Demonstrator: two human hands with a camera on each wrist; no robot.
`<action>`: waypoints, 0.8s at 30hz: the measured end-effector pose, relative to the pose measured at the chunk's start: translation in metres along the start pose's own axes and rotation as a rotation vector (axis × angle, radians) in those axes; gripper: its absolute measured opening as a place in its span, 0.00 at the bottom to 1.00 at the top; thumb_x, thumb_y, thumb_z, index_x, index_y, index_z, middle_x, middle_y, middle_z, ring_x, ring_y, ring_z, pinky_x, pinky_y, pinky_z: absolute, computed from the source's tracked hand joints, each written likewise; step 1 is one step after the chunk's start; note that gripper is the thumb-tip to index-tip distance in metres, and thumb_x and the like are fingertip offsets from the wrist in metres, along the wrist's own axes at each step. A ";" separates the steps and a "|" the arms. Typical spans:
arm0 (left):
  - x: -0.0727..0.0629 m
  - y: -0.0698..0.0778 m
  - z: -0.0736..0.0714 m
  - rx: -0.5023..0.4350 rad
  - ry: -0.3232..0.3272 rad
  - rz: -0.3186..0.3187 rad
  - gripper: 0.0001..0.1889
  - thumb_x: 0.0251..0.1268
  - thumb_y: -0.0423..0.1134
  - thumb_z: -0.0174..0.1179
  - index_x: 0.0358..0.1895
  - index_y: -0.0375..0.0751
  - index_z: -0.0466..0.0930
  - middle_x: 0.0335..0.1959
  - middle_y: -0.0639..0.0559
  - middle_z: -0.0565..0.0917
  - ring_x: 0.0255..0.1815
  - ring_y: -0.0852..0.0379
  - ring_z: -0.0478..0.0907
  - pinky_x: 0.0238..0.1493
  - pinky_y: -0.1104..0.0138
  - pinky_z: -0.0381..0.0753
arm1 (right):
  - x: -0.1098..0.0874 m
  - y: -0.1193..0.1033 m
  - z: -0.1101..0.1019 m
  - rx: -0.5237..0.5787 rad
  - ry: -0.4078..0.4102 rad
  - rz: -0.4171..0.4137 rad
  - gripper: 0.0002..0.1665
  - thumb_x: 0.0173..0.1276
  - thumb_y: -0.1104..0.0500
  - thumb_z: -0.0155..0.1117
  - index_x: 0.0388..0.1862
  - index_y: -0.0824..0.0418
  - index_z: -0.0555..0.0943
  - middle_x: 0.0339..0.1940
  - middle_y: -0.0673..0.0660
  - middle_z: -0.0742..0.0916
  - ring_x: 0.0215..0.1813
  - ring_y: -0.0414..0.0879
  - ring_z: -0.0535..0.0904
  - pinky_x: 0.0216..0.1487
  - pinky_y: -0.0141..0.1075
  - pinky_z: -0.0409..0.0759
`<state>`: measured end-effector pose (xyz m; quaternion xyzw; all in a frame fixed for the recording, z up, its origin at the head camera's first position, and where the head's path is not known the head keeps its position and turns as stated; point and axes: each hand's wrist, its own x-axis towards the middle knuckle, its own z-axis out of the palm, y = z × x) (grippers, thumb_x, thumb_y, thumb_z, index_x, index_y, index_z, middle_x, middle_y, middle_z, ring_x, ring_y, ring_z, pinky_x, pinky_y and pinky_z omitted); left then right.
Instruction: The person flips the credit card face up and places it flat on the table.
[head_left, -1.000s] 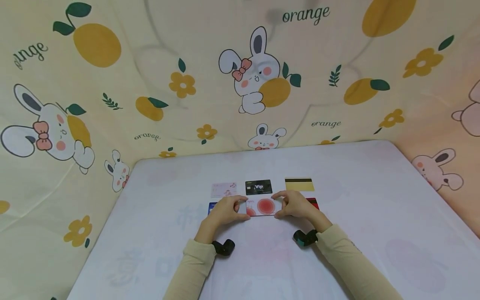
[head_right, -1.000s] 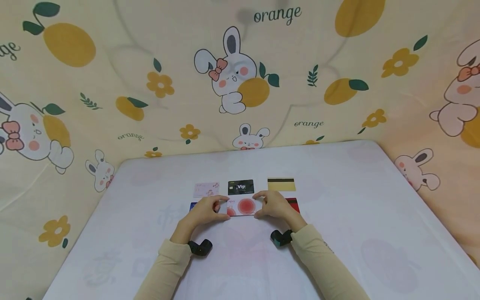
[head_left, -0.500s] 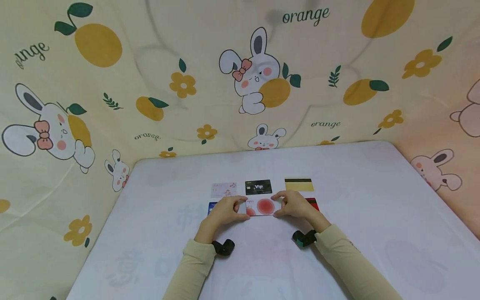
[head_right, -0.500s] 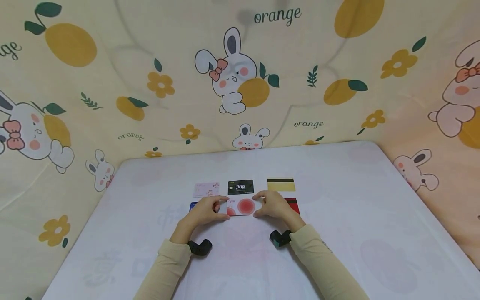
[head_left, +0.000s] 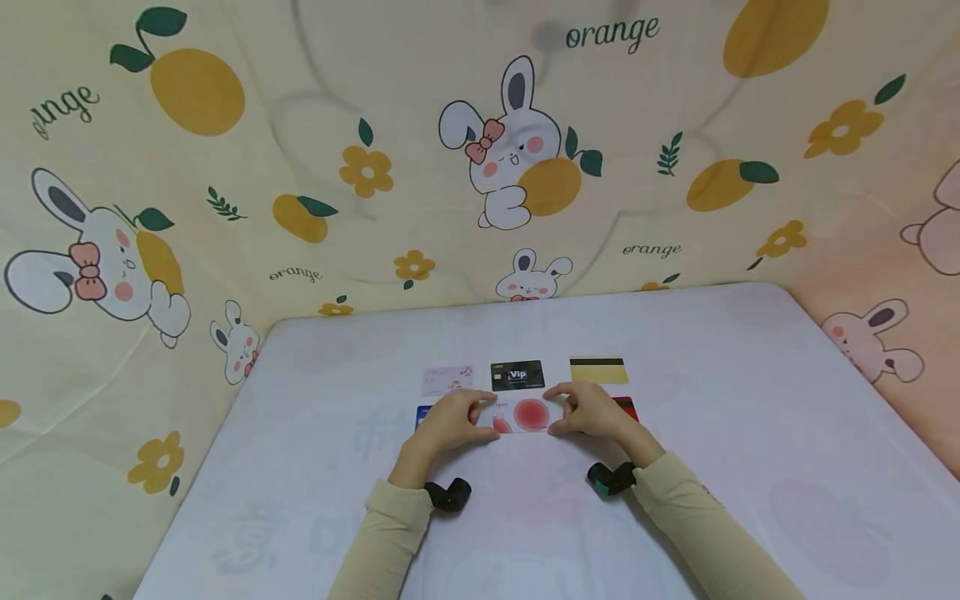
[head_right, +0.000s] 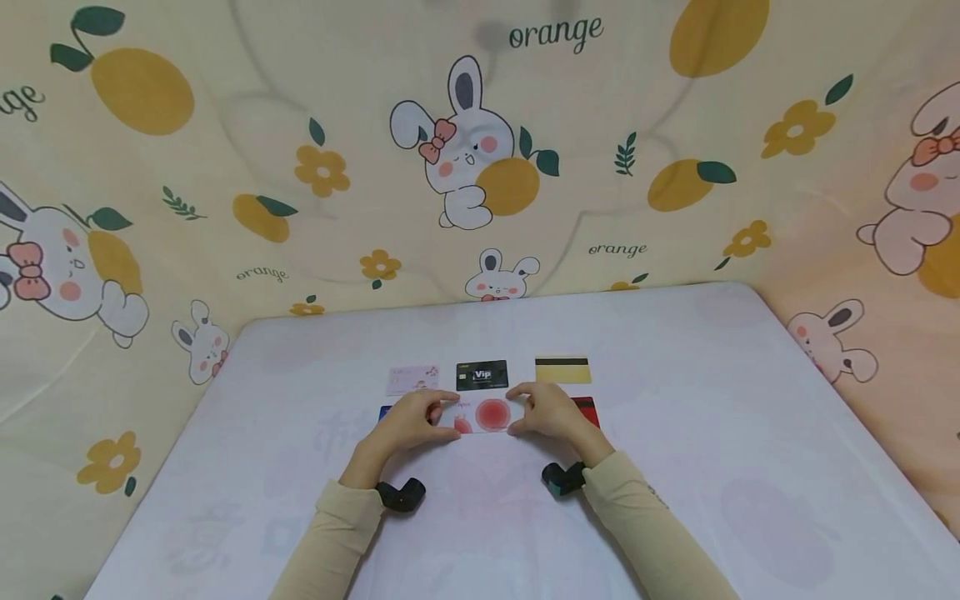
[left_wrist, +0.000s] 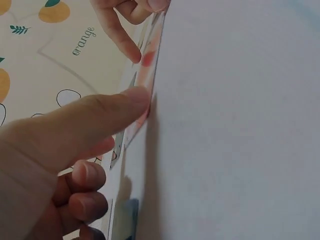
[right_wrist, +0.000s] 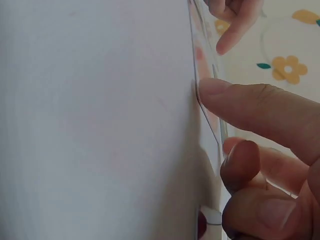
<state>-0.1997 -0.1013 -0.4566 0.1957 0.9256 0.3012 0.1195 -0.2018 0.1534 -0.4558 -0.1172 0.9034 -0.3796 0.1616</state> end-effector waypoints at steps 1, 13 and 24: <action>0.001 0.001 0.000 -0.006 0.001 0.007 0.28 0.53 0.48 0.71 0.59 0.46 0.79 0.20 0.58 0.66 0.24 0.63 0.62 0.30 0.73 0.62 | 0.000 0.001 -0.001 0.005 0.000 -0.011 0.32 0.51 0.60 0.76 0.57 0.63 0.79 0.17 0.52 0.77 0.20 0.42 0.69 0.24 0.30 0.68; 0.017 0.019 0.002 -0.089 0.018 0.088 0.24 0.55 0.42 0.70 0.56 0.43 0.80 0.23 0.57 0.67 0.26 0.63 0.64 0.31 0.74 0.63 | -0.004 0.014 -0.022 0.037 0.063 -0.127 0.27 0.55 0.59 0.74 0.53 0.67 0.80 0.21 0.54 0.79 0.23 0.38 0.69 0.27 0.29 0.69; 0.042 0.033 0.015 -0.071 0.020 0.164 0.22 0.58 0.44 0.68 0.55 0.42 0.81 0.22 0.58 0.67 0.23 0.65 0.62 0.28 0.75 0.61 | -0.009 0.038 -0.053 0.139 0.075 -0.048 0.30 0.59 0.56 0.72 0.58 0.67 0.77 0.22 0.51 0.76 0.19 0.39 0.68 0.26 0.31 0.70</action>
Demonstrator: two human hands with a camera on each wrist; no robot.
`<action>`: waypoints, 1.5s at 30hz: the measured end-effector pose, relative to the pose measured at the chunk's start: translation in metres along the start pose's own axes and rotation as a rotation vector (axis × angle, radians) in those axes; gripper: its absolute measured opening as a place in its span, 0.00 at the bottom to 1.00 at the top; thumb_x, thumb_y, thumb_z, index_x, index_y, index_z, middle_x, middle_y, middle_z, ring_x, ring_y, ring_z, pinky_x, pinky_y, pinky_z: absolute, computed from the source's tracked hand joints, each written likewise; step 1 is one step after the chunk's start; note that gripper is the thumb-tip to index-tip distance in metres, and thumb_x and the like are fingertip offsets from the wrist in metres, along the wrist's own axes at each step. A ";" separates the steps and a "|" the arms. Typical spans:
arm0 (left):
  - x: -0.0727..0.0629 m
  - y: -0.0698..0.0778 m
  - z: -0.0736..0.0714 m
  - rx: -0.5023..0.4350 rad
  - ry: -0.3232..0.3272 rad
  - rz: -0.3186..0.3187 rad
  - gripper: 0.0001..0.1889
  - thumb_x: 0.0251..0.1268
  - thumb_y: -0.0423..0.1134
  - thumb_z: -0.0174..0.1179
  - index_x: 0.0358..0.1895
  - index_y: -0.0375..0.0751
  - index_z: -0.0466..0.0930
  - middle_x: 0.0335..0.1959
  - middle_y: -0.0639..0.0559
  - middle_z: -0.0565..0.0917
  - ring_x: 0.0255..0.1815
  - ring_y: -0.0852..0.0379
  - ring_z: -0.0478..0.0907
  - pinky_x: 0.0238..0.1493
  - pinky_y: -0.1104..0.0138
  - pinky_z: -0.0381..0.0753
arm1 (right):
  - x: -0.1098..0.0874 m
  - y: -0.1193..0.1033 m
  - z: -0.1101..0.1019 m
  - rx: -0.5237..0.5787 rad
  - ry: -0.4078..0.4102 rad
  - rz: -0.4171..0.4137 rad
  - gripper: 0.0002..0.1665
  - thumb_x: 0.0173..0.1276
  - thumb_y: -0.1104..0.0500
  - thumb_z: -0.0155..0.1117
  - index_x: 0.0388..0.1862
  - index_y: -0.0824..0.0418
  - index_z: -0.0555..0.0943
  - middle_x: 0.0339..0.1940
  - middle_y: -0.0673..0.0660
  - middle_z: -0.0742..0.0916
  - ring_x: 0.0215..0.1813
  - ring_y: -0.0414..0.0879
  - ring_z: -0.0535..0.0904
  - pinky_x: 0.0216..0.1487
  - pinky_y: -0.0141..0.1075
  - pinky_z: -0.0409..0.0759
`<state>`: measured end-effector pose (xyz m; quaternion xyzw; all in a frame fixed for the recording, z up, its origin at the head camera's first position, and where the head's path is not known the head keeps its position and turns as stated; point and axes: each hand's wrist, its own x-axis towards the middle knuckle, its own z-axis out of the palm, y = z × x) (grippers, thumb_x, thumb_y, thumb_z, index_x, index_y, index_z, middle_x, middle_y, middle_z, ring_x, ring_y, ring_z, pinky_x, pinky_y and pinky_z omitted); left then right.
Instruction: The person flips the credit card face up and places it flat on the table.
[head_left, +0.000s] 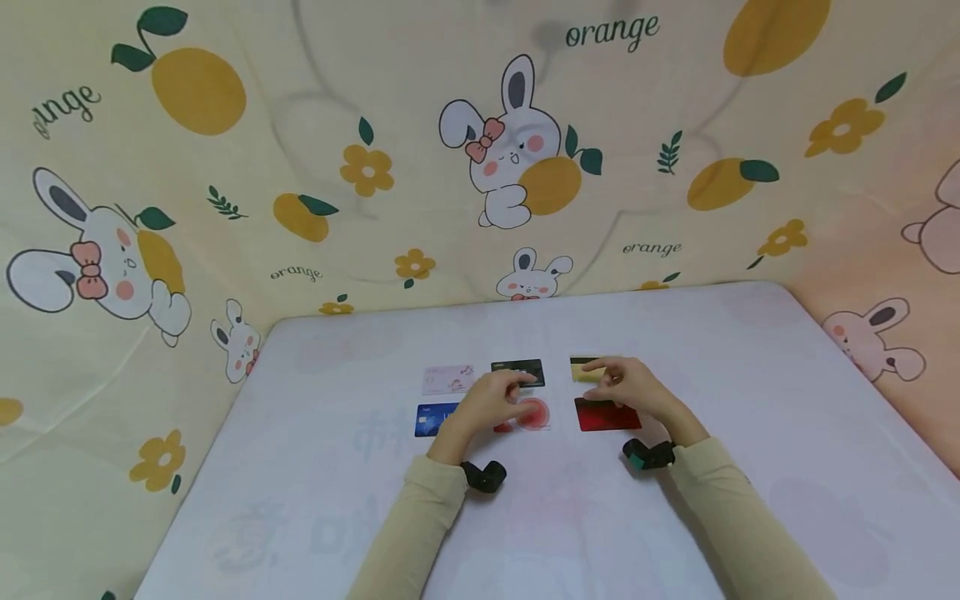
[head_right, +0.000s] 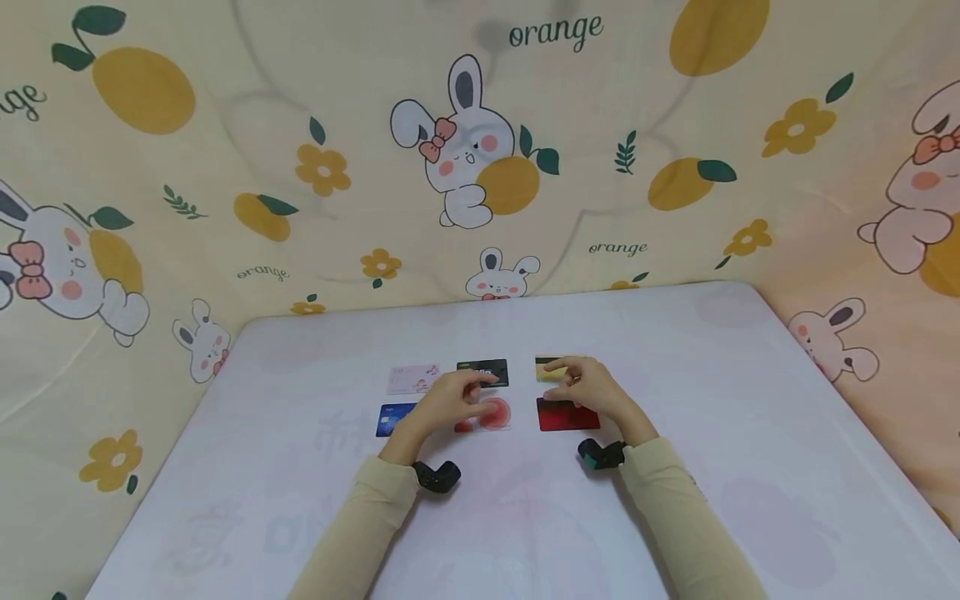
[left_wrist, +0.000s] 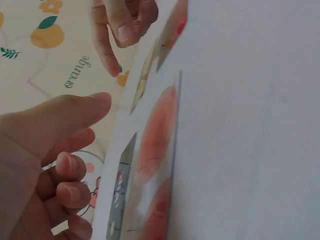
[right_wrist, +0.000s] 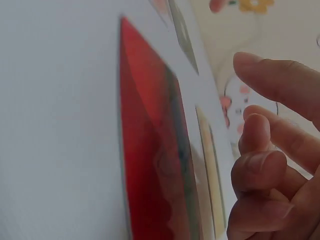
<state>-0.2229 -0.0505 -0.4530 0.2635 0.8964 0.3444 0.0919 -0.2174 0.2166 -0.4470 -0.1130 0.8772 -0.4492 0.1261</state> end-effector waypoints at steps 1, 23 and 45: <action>0.002 0.000 0.002 0.000 -0.004 0.002 0.21 0.58 0.43 0.68 0.55 0.42 0.81 0.22 0.58 0.67 0.23 0.65 0.62 0.28 0.76 0.62 | 0.000 0.002 -0.003 0.014 0.002 -0.001 0.30 0.59 0.57 0.72 0.58 0.68 0.76 0.22 0.51 0.76 0.19 0.39 0.68 0.25 0.31 0.70; 0.028 0.012 0.022 -0.039 0.025 -0.004 0.22 0.59 0.44 0.67 0.56 0.43 0.80 0.24 0.58 0.68 0.26 0.65 0.64 0.32 0.77 0.63 | 0.006 0.030 -0.049 -0.006 -0.005 0.100 0.35 0.60 0.56 0.70 0.64 0.68 0.72 0.27 0.53 0.80 0.27 0.38 0.72 0.31 0.29 0.73; 0.036 0.018 0.028 -0.050 0.043 -0.018 0.19 0.61 0.43 0.65 0.55 0.44 0.80 0.24 0.58 0.68 0.29 0.64 0.65 0.39 0.75 0.67 | 0.018 0.045 -0.055 -0.014 -0.049 0.156 0.43 0.55 0.58 0.75 0.67 0.71 0.68 0.19 0.45 0.73 0.22 0.35 0.64 0.26 0.28 0.64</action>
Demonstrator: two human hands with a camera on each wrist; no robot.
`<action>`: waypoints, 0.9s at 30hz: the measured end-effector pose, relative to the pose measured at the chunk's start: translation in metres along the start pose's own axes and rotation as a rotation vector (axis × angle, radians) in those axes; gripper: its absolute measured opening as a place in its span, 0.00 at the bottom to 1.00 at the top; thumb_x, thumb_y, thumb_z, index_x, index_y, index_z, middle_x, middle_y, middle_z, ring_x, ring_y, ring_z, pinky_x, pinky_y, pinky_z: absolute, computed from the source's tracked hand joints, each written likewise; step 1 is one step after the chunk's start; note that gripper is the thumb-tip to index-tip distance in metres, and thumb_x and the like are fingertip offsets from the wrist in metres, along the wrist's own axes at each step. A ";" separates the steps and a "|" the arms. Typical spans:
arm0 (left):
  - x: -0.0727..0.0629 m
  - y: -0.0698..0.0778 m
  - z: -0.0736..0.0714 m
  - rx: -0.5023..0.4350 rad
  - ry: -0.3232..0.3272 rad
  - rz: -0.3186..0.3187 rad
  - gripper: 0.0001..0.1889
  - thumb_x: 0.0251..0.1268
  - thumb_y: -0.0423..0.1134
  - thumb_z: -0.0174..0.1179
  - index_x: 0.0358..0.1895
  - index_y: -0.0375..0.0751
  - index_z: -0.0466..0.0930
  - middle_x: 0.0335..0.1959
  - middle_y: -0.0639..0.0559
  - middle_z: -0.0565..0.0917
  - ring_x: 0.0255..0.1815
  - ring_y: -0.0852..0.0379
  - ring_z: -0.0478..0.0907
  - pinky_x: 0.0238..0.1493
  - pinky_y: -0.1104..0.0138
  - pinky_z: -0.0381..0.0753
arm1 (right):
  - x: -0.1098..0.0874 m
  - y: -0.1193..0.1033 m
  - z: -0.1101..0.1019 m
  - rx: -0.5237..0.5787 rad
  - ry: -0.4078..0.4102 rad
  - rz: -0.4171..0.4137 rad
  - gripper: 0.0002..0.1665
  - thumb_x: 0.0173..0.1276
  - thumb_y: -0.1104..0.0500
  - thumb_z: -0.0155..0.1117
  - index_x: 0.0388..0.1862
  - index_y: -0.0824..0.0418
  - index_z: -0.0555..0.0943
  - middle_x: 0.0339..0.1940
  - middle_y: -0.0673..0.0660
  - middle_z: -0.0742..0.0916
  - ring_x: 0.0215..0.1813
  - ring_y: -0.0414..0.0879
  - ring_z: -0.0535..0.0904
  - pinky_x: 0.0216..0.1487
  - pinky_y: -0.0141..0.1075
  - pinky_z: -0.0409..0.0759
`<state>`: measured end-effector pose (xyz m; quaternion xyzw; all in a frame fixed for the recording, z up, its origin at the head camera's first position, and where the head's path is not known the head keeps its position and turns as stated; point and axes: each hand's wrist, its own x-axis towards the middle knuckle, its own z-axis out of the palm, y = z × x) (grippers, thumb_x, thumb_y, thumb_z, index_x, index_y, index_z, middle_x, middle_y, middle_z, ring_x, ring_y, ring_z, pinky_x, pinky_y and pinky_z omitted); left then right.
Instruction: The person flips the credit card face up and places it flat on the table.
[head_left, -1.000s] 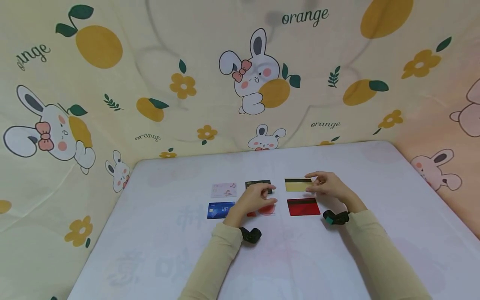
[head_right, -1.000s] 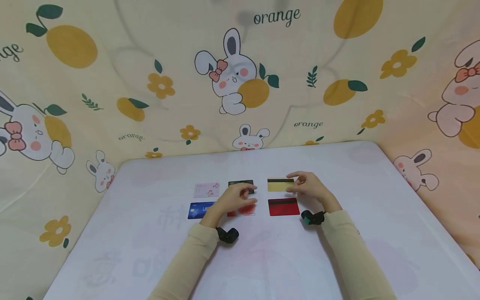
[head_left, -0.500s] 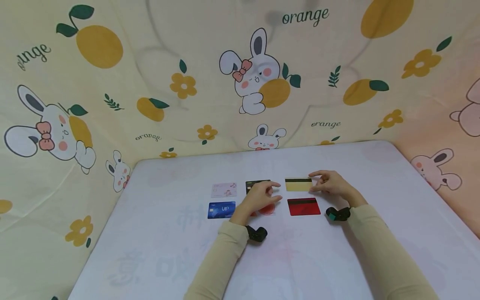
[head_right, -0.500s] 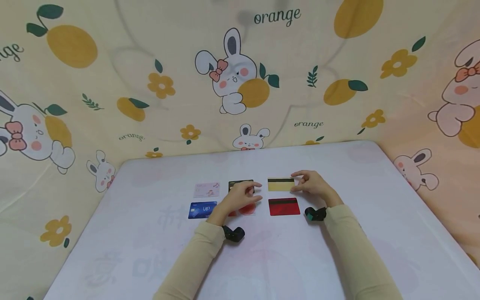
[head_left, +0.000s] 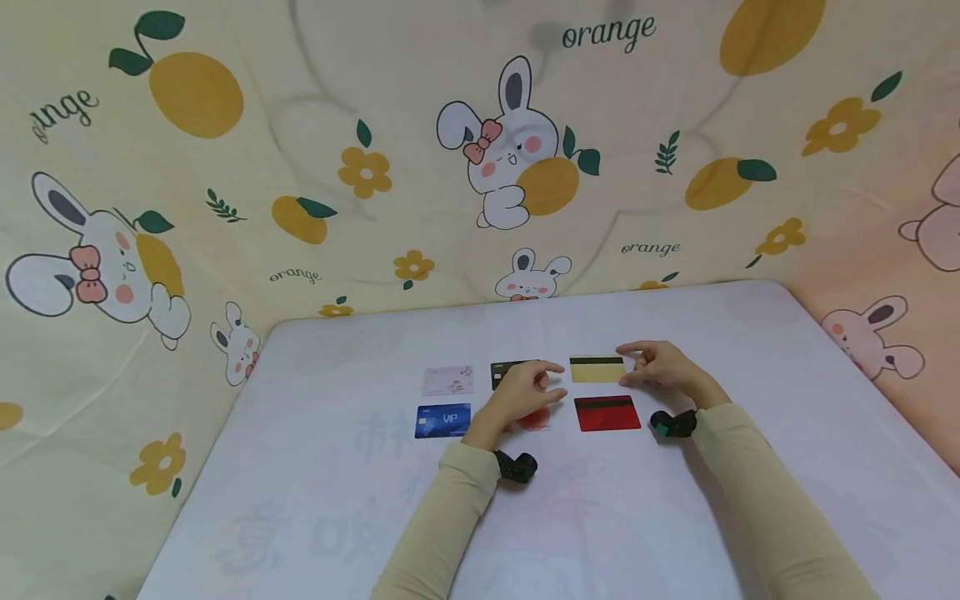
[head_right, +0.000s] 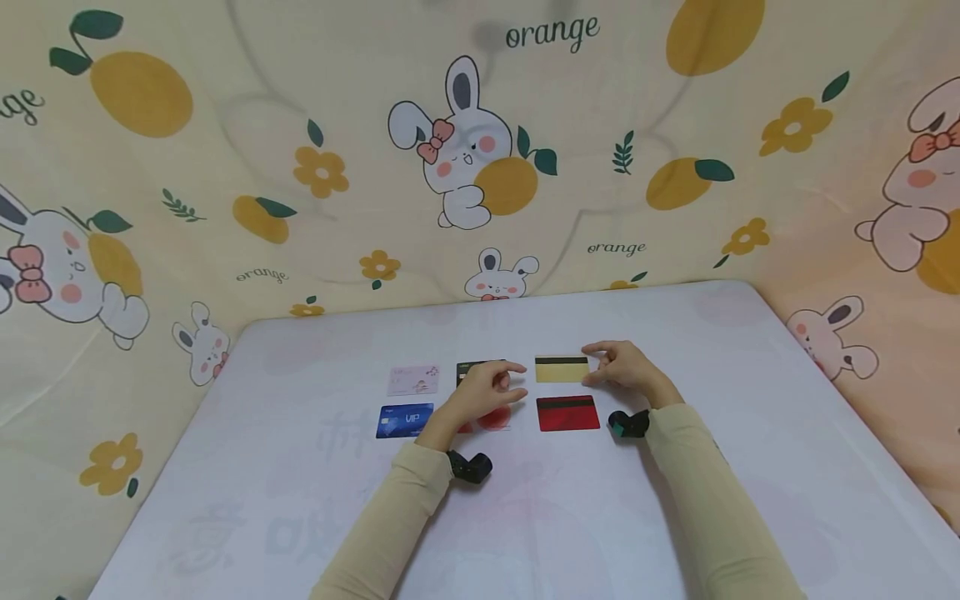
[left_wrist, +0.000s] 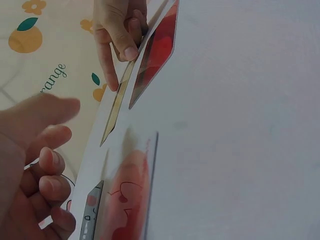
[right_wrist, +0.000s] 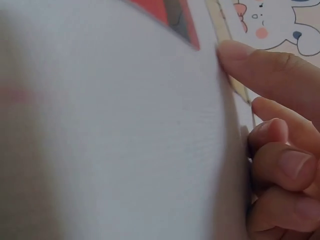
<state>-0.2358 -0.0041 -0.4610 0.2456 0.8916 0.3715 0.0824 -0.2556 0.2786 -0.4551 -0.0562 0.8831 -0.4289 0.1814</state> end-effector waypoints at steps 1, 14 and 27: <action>0.000 0.000 0.000 -0.002 0.000 0.002 0.20 0.61 0.43 0.65 0.56 0.44 0.80 0.24 0.58 0.68 0.29 0.64 0.66 0.39 0.75 0.67 | 0.000 0.000 0.000 -0.008 0.003 0.002 0.43 0.55 0.57 0.75 0.66 0.70 0.69 0.19 0.46 0.73 0.23 0.36 0.64 0.27 0.29 0.64; 0.002 0.000 -0.004 -0.006 0.013 0.040 0.19 0.61 0.42 0.65 0.55 0.41 0.80 0.24 0.58 0.68 0.26 0.65 0.64 0.35 0.76 0.65 | 0.006 -0.003 -0.002 -0.102 -0.009 0.024 0.36 0.56 0.56 0.74 0.61 0.67 0.72 0.20 0.48 0.76 0.27 0.41 0.69 0.31 0.31 0.66; 0.002 -0.003 -0.005 -0.032 0.025 0.051 0.18 0.61 0.40 0.65 0.53 0.38 0.81 0.23 0.57 0.69 0.25 0.66 0.63 0.33 0.78 0.63 | 0.017 -0.003 -0.005 -0.104 -0.060 -0.121 0.29 0.50 0.64 0.75 0.48 0.73 0.73 0.21 0.49 0.72 0.25 0.36 0.67 0.31 0.29 0.66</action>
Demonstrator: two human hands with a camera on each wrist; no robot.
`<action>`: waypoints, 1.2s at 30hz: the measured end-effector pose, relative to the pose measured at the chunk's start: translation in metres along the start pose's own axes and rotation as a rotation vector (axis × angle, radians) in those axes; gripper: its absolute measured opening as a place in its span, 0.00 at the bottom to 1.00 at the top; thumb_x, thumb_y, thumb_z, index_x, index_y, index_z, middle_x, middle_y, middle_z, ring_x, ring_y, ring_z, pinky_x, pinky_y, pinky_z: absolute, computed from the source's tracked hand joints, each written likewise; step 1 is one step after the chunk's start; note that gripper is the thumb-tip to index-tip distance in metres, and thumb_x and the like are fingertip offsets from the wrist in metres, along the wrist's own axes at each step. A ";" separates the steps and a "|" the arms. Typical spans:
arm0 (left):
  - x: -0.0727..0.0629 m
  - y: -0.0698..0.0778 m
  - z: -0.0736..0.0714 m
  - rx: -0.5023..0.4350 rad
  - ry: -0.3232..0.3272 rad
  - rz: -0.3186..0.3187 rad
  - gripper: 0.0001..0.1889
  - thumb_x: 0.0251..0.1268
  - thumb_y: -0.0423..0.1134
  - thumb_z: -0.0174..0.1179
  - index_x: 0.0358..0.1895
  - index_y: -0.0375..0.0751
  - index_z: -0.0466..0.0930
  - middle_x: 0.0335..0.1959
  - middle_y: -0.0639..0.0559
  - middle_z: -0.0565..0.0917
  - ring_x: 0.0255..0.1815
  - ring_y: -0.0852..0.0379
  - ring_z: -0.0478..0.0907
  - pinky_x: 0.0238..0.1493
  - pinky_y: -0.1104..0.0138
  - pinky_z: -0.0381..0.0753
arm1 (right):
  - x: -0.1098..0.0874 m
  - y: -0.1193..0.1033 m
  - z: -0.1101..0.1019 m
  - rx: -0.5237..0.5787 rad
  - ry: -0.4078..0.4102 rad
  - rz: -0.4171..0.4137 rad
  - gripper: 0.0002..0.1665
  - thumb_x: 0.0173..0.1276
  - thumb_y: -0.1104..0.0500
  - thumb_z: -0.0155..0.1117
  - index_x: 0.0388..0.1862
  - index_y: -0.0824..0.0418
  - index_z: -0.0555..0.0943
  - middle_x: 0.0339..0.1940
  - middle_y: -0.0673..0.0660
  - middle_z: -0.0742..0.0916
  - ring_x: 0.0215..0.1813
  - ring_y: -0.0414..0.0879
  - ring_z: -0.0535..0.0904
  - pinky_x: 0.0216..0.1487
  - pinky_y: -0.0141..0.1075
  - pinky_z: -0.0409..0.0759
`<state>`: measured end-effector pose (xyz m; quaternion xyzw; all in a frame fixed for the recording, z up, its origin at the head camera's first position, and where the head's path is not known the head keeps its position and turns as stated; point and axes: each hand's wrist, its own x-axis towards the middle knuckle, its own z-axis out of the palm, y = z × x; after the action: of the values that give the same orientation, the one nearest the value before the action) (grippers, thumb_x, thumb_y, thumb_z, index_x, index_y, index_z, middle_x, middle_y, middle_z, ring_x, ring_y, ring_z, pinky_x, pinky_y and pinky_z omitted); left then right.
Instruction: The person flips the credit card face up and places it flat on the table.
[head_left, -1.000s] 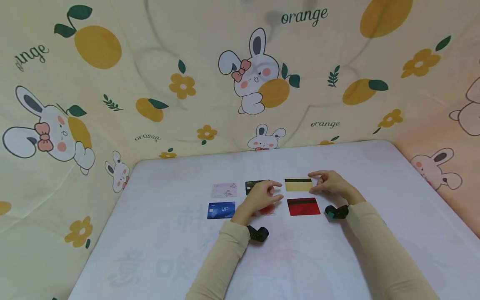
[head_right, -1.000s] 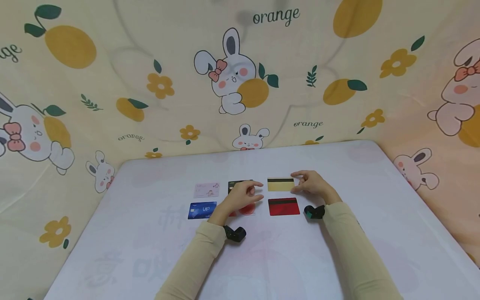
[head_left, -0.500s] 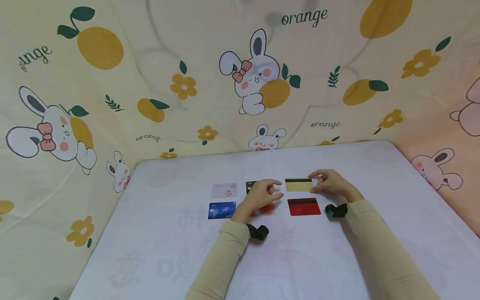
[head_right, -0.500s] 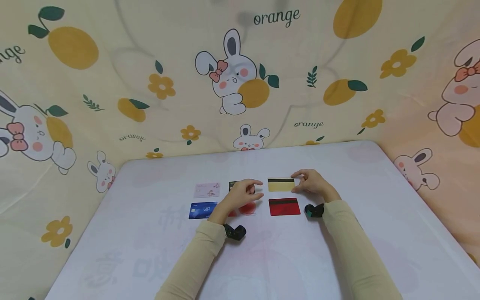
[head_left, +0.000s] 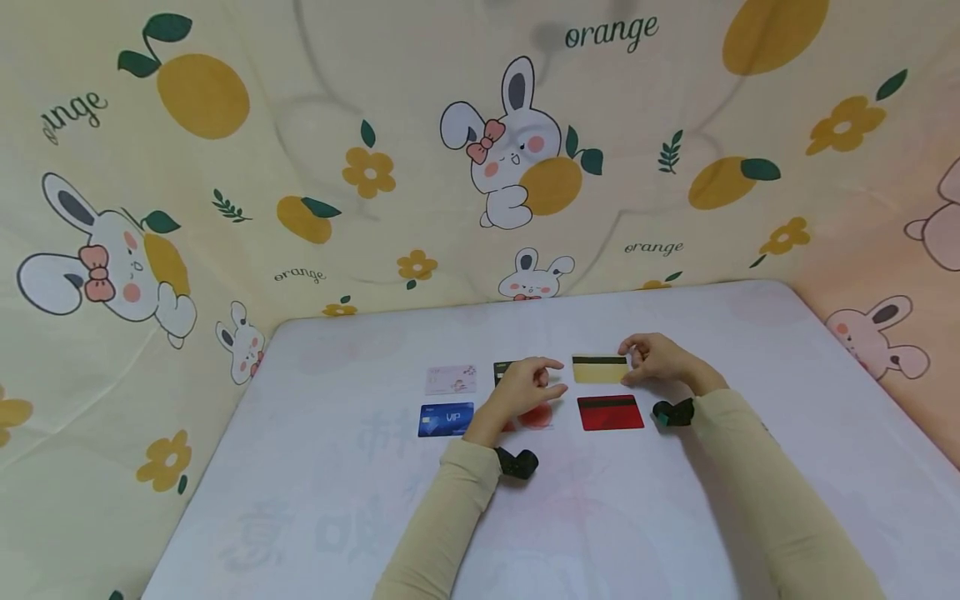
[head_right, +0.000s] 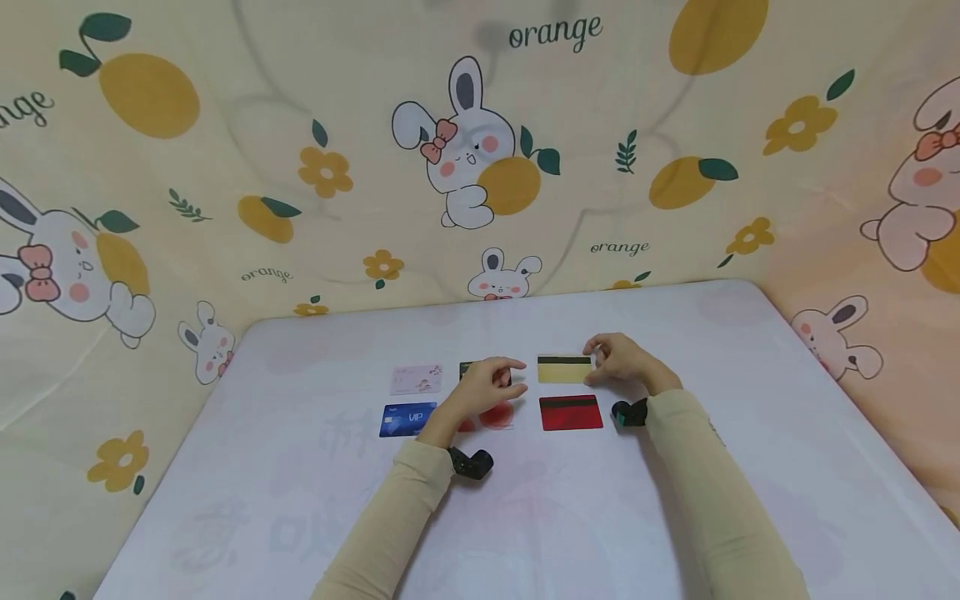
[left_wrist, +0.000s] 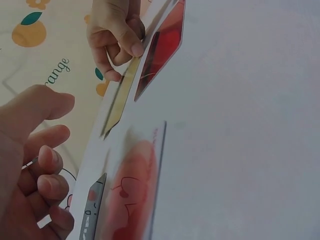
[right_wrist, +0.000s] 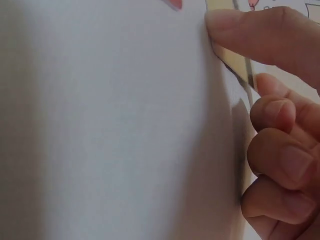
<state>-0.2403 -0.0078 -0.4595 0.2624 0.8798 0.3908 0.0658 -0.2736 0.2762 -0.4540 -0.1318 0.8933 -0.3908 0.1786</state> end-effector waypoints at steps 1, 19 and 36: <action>0.000 -0.001 0.000 -0.003 0.003 0.002 0.18 0.61 0.40 0.65 0.53 0.38 0.81 0.23 0.57 0.69 0.25 0.66 0.63 0.33 0.78 0.64 | 0.000 0.000 0.000 0.002 0.007 -0.008 0.29 0.49 0.65 0.76 0.48 0.73 0.73 0.22 0.49 0.72 0.25 0.36 0.67 0.31 0.29 0.66; 0.000 -0.004 0.002 -0.016 0.010 0.006 0.18 0.60 0.39 0.65 0.52 0.37 0.81 0.24 0.56 0.70 0.24 0.66 0.63 0.32 0.78 0.64 | -0.002 -0.006 0.007 -0.056 0.071 -0.008 0.30 0.47 0.66 0.76 0.45 0.71 0.70 0.28 0.55 0.78 0.31 0.41 0.71 0.39 0.31 0.69; 0.001 -0.002 0.003 -0.016 -0.002 -0.005 0.19 0.61 0.40 0.65 0.54 0.38 0.81 0.26 0.54 0.71 0.26 0.64 0.63 0.32 0.77 0.63 | -0.005 -0.008 0.007 -0.061 0.063 -0.018 0.31 0.47 0.65 0.76 0.46 0.71 0.70 0.32 0.58 0.77 0.35 0.44 0.70 0.39 0.29 0.69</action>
<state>-0.2413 -0.0060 -0.4628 0.2599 0.8772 0.3976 0.0696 -0.2655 0.2685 -0.4517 -0.1327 0.9088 -0.3689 0.1427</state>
